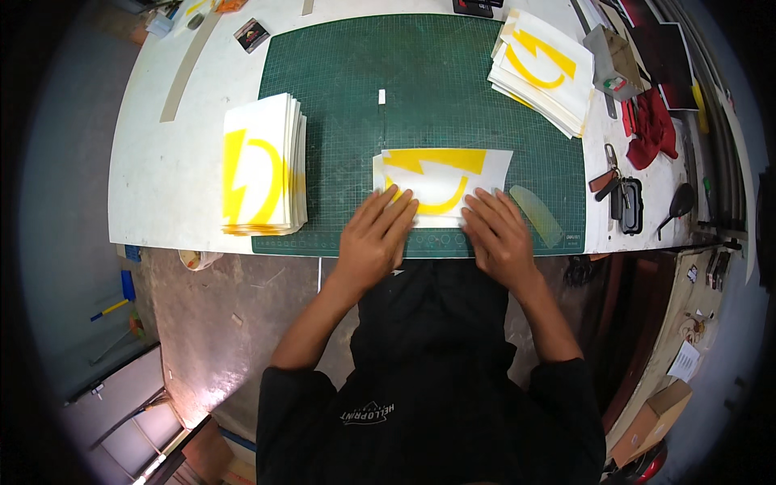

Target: The person repeatedly applies a yellow graphic sticker to white sheets using a squeegee tool on a green cutting mat. They smooth the sticker, peel it back, and repeat the process on multiple sheets, stacking finished items to the right.

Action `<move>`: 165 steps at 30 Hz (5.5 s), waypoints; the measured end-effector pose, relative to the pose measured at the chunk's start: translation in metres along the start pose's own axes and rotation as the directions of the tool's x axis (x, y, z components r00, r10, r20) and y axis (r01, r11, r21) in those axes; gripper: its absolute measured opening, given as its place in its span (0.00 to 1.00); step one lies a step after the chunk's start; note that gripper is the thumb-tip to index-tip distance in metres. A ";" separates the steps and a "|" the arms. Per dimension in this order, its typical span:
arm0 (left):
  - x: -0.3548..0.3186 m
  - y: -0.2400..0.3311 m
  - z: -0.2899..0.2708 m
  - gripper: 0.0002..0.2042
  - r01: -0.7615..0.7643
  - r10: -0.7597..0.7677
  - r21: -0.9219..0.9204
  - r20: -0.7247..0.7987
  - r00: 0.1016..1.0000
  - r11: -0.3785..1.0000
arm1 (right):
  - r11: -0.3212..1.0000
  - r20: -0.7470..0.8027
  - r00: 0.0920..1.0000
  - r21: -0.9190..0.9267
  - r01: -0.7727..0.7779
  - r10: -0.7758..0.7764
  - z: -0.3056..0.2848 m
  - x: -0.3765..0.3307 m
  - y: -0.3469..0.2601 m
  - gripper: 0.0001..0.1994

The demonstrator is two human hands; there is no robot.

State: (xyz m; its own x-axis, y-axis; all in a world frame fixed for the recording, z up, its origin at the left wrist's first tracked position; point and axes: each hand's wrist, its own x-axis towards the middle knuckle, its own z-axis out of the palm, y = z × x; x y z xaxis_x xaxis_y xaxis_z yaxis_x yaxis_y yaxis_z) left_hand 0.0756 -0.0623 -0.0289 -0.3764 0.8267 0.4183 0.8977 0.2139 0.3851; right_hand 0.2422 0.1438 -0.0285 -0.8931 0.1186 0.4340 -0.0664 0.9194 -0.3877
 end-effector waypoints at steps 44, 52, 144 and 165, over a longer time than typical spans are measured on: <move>-0.018 0.010 -0.005 0.11 0.110 -0.111 0.110 -0.002 0.994 0.988 | 0.934 0.041 0.962 -0.256 -0.251 0.270 -0.014 -0.039 -0.012 0.18; -0.023 0.012 0.014 0.13 0.154 -0.151 0.059 -0.058 0.987 0.986 | 0.980 0.015 0.982 -0.077 -0.185 0.186 -0.001 -0.029 -0.004 0.19; -0.003 0.012 0.002 0.29 0.022 -0.024 0.011 0.318 0.948 1.000 | 0.997 0.291 0.956 -0.069 -0.025 0.044 -0.026 -0.030 0.025 0.30; -0.023 0.004 -0.003 0.33 0.057 -0.079 0.077 0.322 0.943 0.995 | 0.981 0.162 0.982 -0.183 -0.066 0.097 -0.013 -0.037 0.025 0.19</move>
State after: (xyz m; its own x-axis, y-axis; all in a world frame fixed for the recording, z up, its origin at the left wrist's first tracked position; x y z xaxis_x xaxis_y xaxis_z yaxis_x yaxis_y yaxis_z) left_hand 0.0871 -0.0818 -0.0350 -0.3522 0.9306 0.0994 0.8898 0.3000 0.3439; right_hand 0.2796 0.1668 -0.0439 -0.9554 0.1447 0.2575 0.0756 0.9625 -0.2605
